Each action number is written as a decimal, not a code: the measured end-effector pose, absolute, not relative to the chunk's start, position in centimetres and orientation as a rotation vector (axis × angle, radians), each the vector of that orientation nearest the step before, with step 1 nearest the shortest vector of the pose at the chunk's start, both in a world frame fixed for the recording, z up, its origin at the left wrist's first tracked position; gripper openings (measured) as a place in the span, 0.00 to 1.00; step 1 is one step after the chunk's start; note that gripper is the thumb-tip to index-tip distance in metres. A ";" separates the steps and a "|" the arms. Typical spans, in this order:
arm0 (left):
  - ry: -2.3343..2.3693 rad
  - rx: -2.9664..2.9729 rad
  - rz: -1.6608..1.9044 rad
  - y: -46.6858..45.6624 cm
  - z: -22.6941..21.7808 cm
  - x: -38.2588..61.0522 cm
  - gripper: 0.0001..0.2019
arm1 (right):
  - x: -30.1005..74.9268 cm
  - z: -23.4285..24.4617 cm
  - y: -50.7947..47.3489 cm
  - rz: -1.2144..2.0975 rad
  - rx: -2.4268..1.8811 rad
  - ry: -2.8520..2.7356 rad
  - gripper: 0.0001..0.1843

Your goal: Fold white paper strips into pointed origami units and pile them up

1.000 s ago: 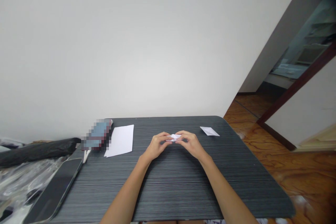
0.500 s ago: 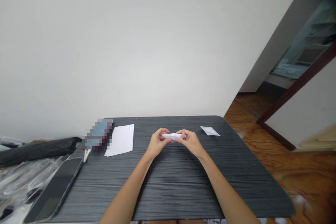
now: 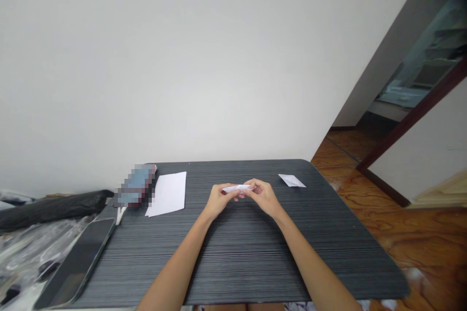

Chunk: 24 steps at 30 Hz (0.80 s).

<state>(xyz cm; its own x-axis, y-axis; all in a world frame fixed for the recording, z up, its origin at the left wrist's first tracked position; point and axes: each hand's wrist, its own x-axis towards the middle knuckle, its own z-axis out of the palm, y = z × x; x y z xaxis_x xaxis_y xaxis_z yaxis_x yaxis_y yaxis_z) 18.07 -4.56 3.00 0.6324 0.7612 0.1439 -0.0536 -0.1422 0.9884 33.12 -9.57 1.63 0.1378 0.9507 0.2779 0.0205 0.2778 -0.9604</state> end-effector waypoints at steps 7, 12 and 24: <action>0.658 1.594 0.823 -4.7 3.1 18.3 0.17 | 32.8 1.9 -9.6 0.867 -1.067 -1.184 0.16; 0.669 1.619 0.840 -4.7 2.8 18.3 0.16 | 32.7 2.1 -9.5 0.916 -1.010 -1.143 0.17; 0.548 2.071 1.060 -4.7 3.0 17.7 0.09 | 33.3 2.1 -10.0 0.508 -1.090 -1.529 0.08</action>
<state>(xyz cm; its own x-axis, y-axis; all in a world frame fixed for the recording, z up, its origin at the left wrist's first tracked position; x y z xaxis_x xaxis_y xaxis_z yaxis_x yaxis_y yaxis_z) 17.66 -4.66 3.02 0.5689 0.6463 0.5085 0.0411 -0.6399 0.7673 33.33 -9.99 2.15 0.0633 0.8445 0.5318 0.3581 0.4782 -0.8019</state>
